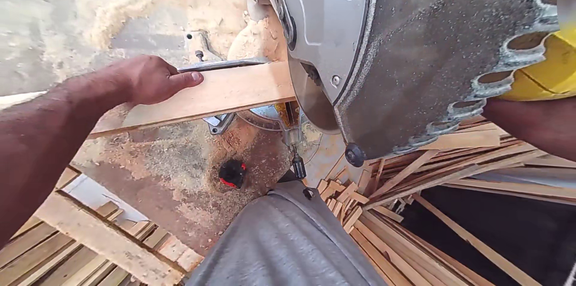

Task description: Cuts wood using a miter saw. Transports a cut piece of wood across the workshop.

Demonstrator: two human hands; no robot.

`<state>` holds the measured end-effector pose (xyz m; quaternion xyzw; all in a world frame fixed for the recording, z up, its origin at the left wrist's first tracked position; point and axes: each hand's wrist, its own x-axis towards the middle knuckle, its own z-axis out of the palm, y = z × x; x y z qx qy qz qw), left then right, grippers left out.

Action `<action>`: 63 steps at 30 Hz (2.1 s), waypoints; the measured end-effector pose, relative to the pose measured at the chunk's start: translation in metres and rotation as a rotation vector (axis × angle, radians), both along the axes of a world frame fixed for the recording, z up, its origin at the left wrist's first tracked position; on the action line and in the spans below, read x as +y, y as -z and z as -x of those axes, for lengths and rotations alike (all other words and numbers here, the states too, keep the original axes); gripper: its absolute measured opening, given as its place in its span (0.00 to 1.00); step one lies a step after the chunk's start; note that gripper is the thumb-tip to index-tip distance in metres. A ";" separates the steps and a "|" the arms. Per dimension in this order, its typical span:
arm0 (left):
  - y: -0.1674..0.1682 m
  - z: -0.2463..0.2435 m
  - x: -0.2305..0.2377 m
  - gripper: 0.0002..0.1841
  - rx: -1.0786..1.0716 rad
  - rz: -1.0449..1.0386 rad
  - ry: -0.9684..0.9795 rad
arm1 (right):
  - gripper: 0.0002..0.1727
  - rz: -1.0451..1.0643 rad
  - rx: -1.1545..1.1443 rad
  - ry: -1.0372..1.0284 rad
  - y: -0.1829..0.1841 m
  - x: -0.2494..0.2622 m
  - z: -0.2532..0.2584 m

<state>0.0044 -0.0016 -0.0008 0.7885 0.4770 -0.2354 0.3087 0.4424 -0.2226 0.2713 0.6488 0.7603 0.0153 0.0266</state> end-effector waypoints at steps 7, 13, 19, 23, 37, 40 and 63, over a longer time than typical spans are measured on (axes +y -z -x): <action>-0.003 -0.001 -0.002 0.54 0.000 -0.003 -0.026 | 0.26 -0.082 0.044 0.010 0.017 -0.003 -0.009; -0.001 -0.001 -0.002 0.53 0.001 -0.005 -0.030 | 0.25 -0.080 0.036 -0.021 0.017 -0.001 -0.008; -0.004 -0.003 -0.003 0.52 0.012 -0.006 -0.043 | 0.26 -0.059 0.046 -0.032 0.014 0.000 -0.008; -0.003 -0.003 -0.003 0.52 0.014 0.001 -0.054 | 0.22 -0.035 -0.006 -0.058 0.008 0.003 -0.009; -0.001 -0.001 -0.002 0.55 0.012 -0.009 -0.038 | 0.22 -0.073 -0.032 -0.104 0.005 0.010 -0.004; 0.000 -0.002 -0.001 0.55 0.017 -0.011 -0.043 | 0.22 -0.088 -0.029 -0.122 0.007 0.010 -0.004; -0.011 -0.008 -0.011 0.54 0.031 -0.035 -0.060 | 0.22 -0.221 -0.014 -0.018 0.039 -0.025 0.020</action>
